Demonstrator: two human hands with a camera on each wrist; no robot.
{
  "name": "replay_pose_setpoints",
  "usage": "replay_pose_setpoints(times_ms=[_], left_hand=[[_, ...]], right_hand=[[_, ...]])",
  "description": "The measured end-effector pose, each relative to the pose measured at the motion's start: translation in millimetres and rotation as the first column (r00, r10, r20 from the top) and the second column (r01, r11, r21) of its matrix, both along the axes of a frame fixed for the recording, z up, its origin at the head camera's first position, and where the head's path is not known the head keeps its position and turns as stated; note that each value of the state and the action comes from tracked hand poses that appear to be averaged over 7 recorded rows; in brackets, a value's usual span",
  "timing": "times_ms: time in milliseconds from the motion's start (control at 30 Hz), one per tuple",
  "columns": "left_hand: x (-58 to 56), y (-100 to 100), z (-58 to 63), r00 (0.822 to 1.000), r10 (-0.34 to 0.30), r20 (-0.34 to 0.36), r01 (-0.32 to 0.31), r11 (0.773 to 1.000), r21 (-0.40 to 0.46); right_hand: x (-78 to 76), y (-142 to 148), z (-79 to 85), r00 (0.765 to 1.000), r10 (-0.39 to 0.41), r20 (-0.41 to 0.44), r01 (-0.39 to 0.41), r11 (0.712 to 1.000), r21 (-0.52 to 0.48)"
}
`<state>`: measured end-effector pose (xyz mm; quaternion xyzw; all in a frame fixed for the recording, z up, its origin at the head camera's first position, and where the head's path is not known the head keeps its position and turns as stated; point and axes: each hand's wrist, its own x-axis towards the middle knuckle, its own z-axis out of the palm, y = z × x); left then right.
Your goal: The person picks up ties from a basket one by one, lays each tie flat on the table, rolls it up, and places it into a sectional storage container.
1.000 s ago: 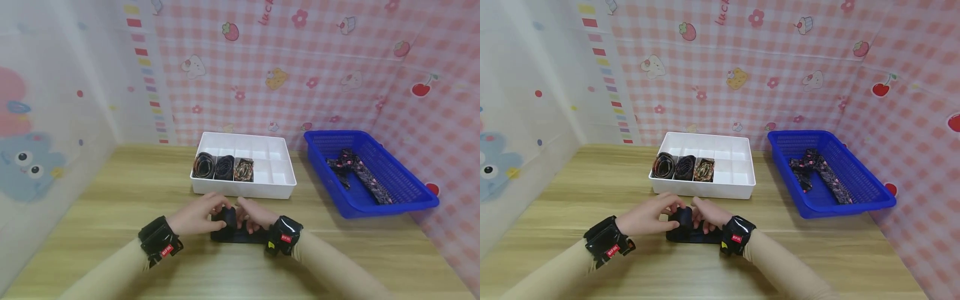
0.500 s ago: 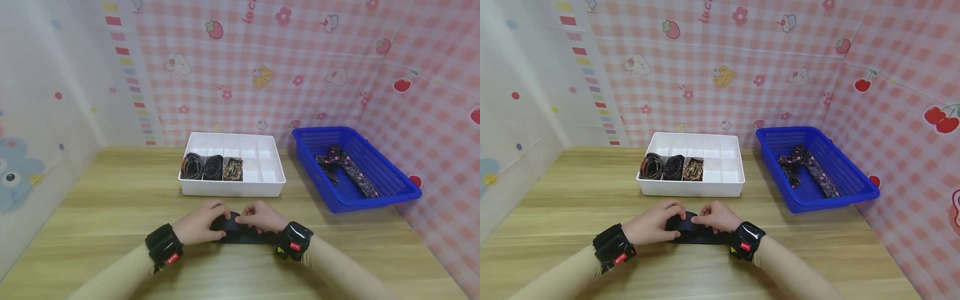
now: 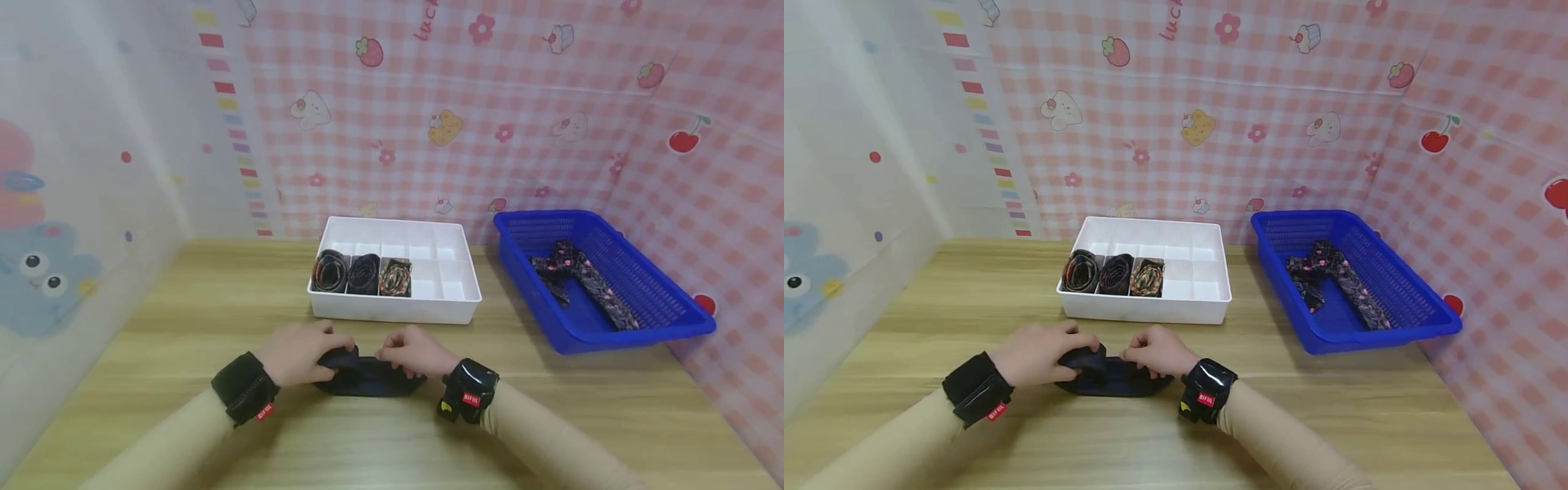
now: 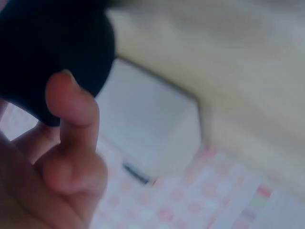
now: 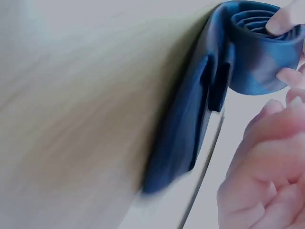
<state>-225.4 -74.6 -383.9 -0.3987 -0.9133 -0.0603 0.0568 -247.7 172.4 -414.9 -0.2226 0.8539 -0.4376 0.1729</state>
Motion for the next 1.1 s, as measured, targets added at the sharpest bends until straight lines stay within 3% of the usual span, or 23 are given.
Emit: replay_pose_setpoints(times_ms=[100, 200, 300, 367, 467, 600, 733, 900, 1000, 1100], left_hand=[[4.4, 4.2, 8.1, 0.998, 0.017, -0.064, -0.022, 0.997, -0.078], [7.6, 24.1, 10.2, 0.993, -0.015, -0.120, -0.004, 0.988, -0.152], [11.7, 46.8, 10.3, 0.994, -0.068, -0.087, 0.053, 0.984, -0.173], [13.1, 58.7, 10.9, 0.994, -0.110, 0.004, 0.109, 0.985, -0.133], [11.2, 69.0, 11.7, 0.973, -0.187, 0.136, 0.189, 0.982, 0.004], [-0.7, 70.7, 8.2, 0.946, -0.259, 0.196, 0.233, 0.961, 0.149], [-14.5, 60.1, 3.7, 0.949, -0.187, 0.252, 0.157, 0.978, 0.135], [-20.2, 45.0, -3.4, 0.965, -0.034, 0.259, 0.044, 0.999, -0.032], [-17.5, 36.0, -7.6, 0.944, 0.030, 0.328, -0.007, 0.997, -0.072], [-12.7, 28.9, -5.2, 0.918, 0.041, 0.394, -0.020, 0.998, -0.057]], right_hand=[[-0.4, -1.5, 0.0, 0.998, 0.026, 0.052, -0.027, 1.000, 0.008], [0.0, 4.1, -3.9, 0.997, 0.050, 0.064, -0.052, 0.998, 0.038], [-0.1, 8.9, -9.1, 0.999, 0.040, 0.029, -0.042, 0.996, 0.078], [-0.2, 10.8, -11.2, 0.999, 0.029, -0.036, -0.025, 0.994, 0.110], [-0.2, 10.8, -12.6, 0.983, 0.046, -0.180, -0.010, 0.980, 0.198], [1.2, 7.3, -12.5, 0.944, 0.109, -0.313, -0.010, 0.953, 0.302], [0.8, -1.0, -10.1, 0.950, 0.112, -0.292, -0.008, 0.941, 0.337], [-0.5, -7.9, -10.5, 0.962, 0.096, -0.255, 0.000, 0.936, 0.352], [0.5, -12.7, -9.6, 0.962, 0.112, -0.248, -0.017, 0.935, 0.355], [1.4, -17.7, -7.6, 0.959, 0.134, -0.250, -0.037, 0.932, 0.360]])
